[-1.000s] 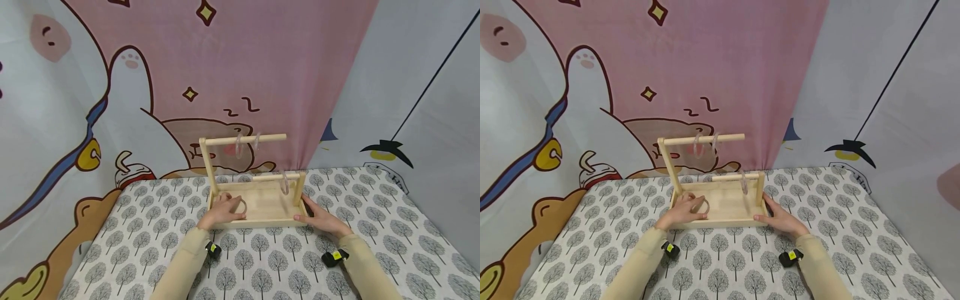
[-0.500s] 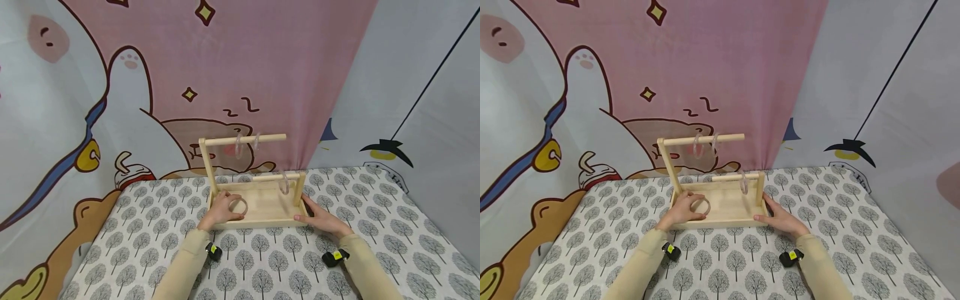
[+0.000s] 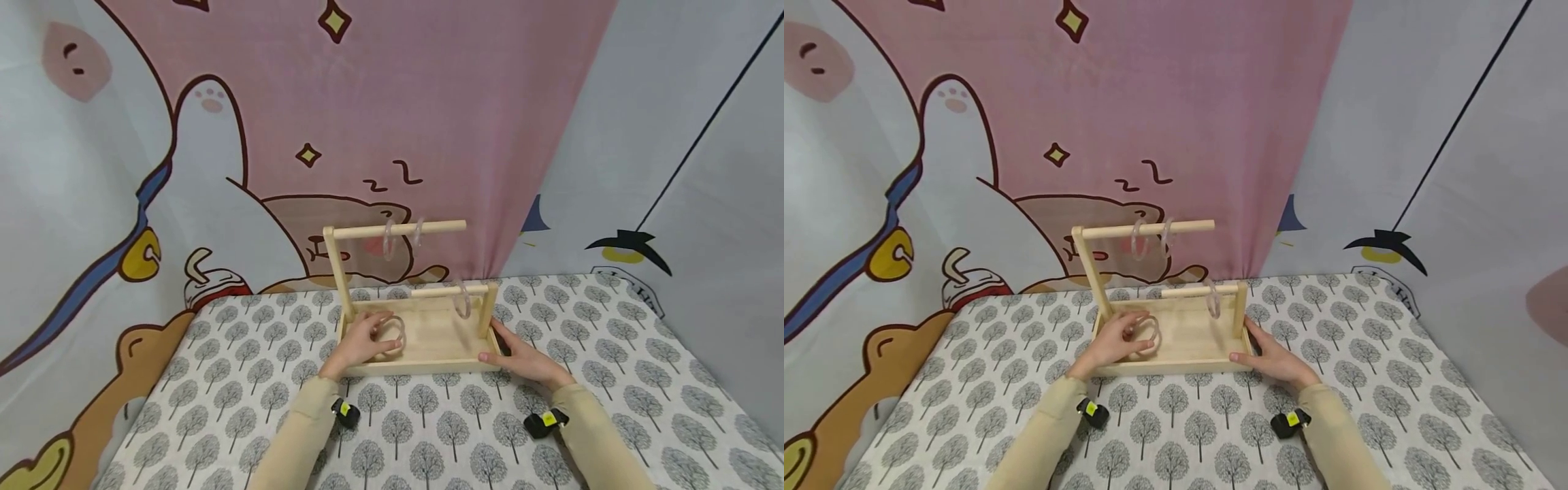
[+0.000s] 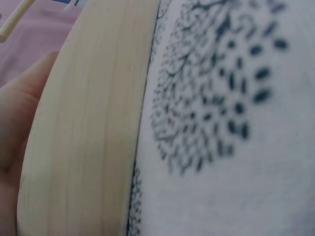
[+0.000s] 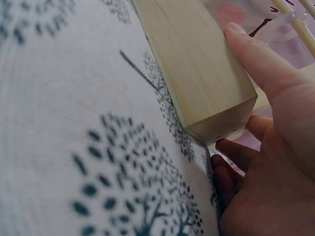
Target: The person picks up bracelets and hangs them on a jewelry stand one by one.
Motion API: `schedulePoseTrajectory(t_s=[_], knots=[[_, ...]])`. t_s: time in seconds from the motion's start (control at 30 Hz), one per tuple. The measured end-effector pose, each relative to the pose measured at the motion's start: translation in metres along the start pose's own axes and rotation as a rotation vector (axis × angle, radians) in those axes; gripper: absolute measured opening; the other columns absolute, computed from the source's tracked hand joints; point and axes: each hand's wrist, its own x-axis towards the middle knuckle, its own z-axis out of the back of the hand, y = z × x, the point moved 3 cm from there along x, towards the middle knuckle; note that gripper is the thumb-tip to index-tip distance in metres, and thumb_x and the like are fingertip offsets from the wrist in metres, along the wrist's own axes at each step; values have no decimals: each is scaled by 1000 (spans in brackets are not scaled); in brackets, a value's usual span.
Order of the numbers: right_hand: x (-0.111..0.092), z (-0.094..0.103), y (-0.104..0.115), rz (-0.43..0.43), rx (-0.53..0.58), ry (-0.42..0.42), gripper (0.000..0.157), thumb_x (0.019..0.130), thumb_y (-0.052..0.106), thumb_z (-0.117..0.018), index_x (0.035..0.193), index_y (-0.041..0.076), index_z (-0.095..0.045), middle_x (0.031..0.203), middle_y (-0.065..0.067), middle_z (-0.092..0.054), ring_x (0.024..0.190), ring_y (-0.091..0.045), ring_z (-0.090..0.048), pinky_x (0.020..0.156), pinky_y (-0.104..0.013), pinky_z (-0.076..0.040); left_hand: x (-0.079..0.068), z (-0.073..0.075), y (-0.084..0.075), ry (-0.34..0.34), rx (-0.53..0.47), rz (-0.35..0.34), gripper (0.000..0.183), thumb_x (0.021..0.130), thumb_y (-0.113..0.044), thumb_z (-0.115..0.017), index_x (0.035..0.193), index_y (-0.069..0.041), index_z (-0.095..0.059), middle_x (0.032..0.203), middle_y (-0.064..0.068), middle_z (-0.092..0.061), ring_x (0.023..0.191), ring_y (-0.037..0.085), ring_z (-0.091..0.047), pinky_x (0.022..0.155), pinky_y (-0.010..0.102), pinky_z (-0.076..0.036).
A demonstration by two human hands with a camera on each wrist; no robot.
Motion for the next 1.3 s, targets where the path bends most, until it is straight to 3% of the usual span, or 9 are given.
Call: schedulePoseTrajectory(t_s=[0.17,0.57,1.0,1.3], knots=[[1,-1,-1,3,-4,-4,92,93,30,-66,157,17,-1,158,-24,-1,141,-46,-6,106,-68,-10,0,2,-1,-33,-22,-12,74,78,-36,-80,140,-7,-50,118,16,-50,94,26,-53,77,38,-48],[0,-1,-4,7,8,1,92,93,29,-66,157,17,-1,158,-24,0,141,-46,-4,106,-68,-9,-2,1,-5,-120,-137,-36,70,80,-32,-79,141,-14,-51,125,18,-48,97,31,-57,77,36,-53],[0,-1,2,-2,0,-9,94,92,30,-67,157,17,0,158,-24,1,141,-46,-3,104,-70,-6,-5,5,-17,-105,-160,-51,70,82,-26,-77,144,-12,-47,129,16,-47,101,34,-58,82,40,-55],[1,0,0,-9,-26,-12,95,91,32,-67,157,17,0,158,-24,0,141,-47,-3,105,-70,-6,-7,8,-30,-136,-221,-138,70,83,-17,-77,144,-5,-44,131,21,-45,104,39,-58,89,43,-52]])
